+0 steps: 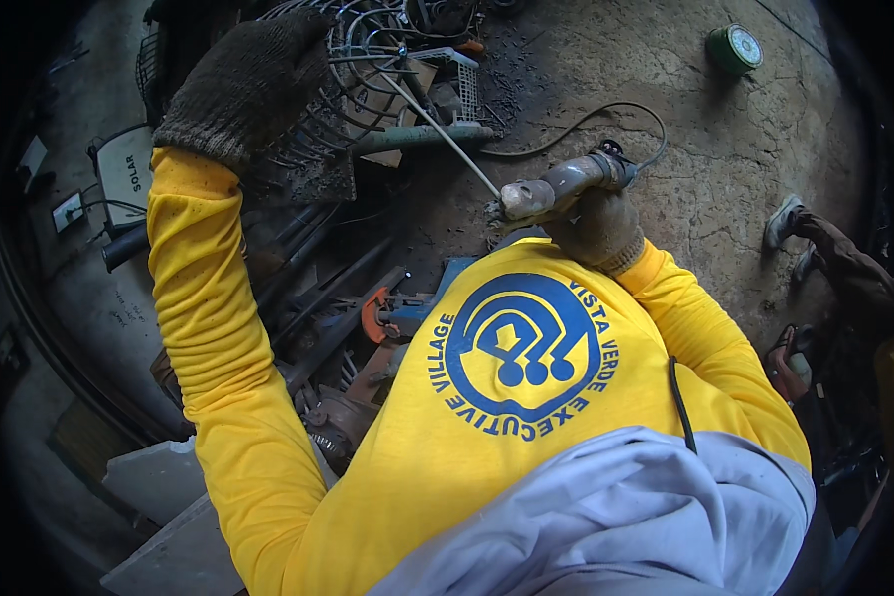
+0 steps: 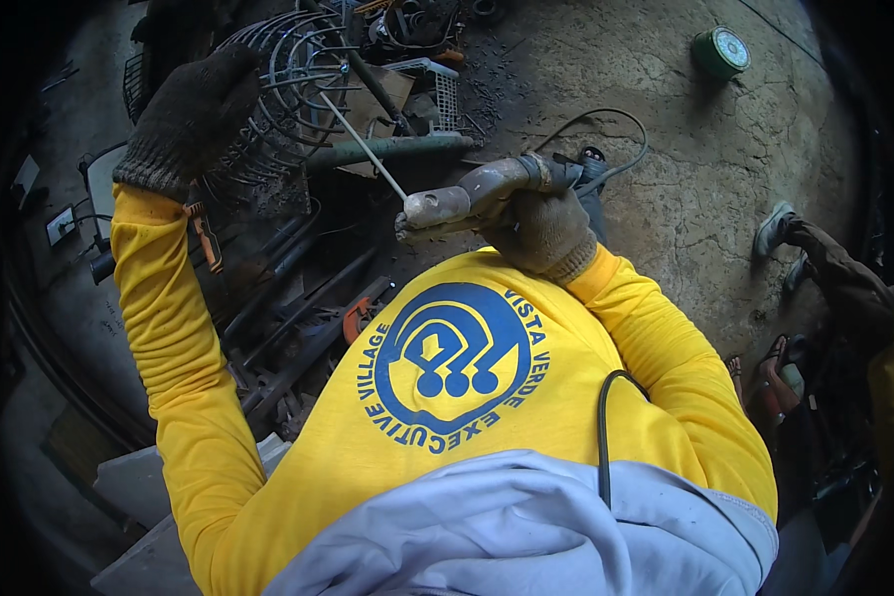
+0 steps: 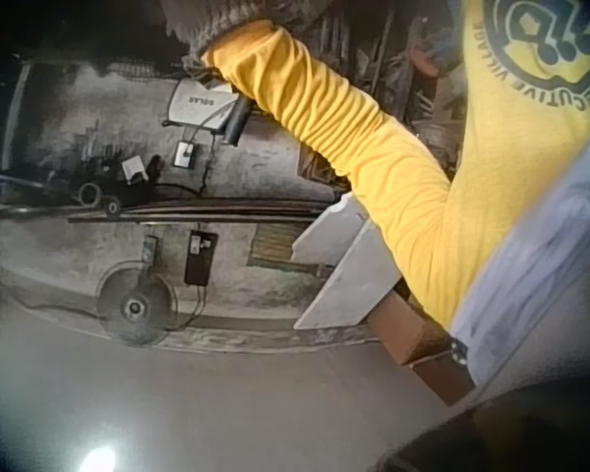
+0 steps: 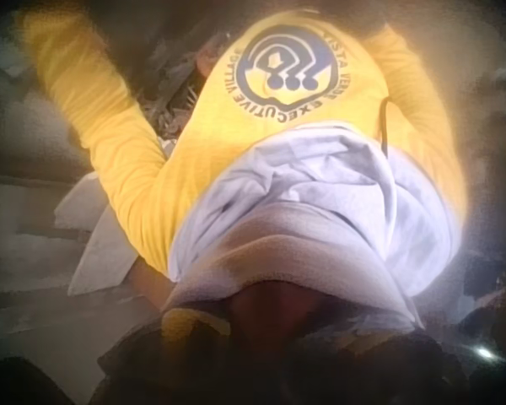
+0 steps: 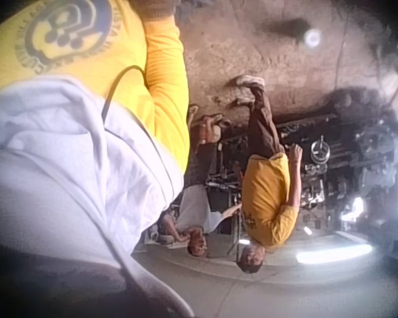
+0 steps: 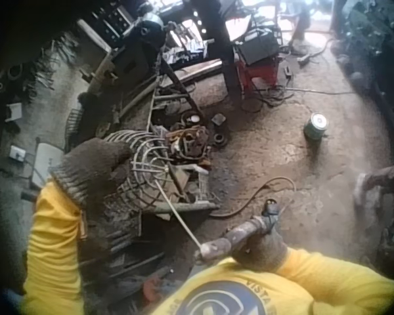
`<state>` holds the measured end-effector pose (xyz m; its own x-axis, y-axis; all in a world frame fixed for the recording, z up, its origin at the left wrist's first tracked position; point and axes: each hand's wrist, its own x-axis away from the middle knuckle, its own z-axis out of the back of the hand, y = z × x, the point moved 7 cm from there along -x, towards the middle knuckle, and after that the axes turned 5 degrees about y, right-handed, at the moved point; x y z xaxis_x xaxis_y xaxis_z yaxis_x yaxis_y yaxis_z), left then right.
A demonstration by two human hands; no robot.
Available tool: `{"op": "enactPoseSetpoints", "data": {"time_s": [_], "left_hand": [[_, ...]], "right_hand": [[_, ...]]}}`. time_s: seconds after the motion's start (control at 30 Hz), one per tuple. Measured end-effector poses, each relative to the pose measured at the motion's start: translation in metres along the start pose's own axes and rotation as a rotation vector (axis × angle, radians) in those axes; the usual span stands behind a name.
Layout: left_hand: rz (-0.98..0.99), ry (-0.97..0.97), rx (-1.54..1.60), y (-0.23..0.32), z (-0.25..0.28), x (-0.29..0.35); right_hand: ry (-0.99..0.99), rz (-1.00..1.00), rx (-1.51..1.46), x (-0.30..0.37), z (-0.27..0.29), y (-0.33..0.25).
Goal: The person welds metal rods onto a curved wire structure using a welding tool, periodically checking the fit and tapping parts into place.
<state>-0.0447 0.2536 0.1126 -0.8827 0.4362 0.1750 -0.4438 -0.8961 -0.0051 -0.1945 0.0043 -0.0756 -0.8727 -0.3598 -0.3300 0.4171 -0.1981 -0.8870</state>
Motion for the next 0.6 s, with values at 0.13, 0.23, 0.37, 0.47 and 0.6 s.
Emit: {"op": "enactPoseSetpoints", "data": {"time_s": [0.13, 0.23, 0.37, 0.47, 0.6], "left_hand": [[0.012, -0.010, 0.034, -0.003, -0.002, -0.001], [-0.055, -0.021, -0.008, -0.001, -0.004, -0.002], [-0.049, 0.013, -0.005, -0.001, -0.002, -0.002], [-0.055, -0.002, 0.038, 0.000, -0.002, -0.002], [0.019, -0.021, 0.045, -0.002, -0.003, -0.001]], "right_hand": [[-0.024, -0.018, -0.013, -0.004, 0.000, -0.002], [-0.013, -0.032, -0.070, -0.010, 0.002, -0.009], [-0.008, -0.031, -0.159, -0.013, 0.000, -0.009], [-0.024, -0.038, -0.146, -0.014, 0.000, -0.011], [-0.007, -0.026, -0.137, -0.018, 0.001, -0.013]]}}
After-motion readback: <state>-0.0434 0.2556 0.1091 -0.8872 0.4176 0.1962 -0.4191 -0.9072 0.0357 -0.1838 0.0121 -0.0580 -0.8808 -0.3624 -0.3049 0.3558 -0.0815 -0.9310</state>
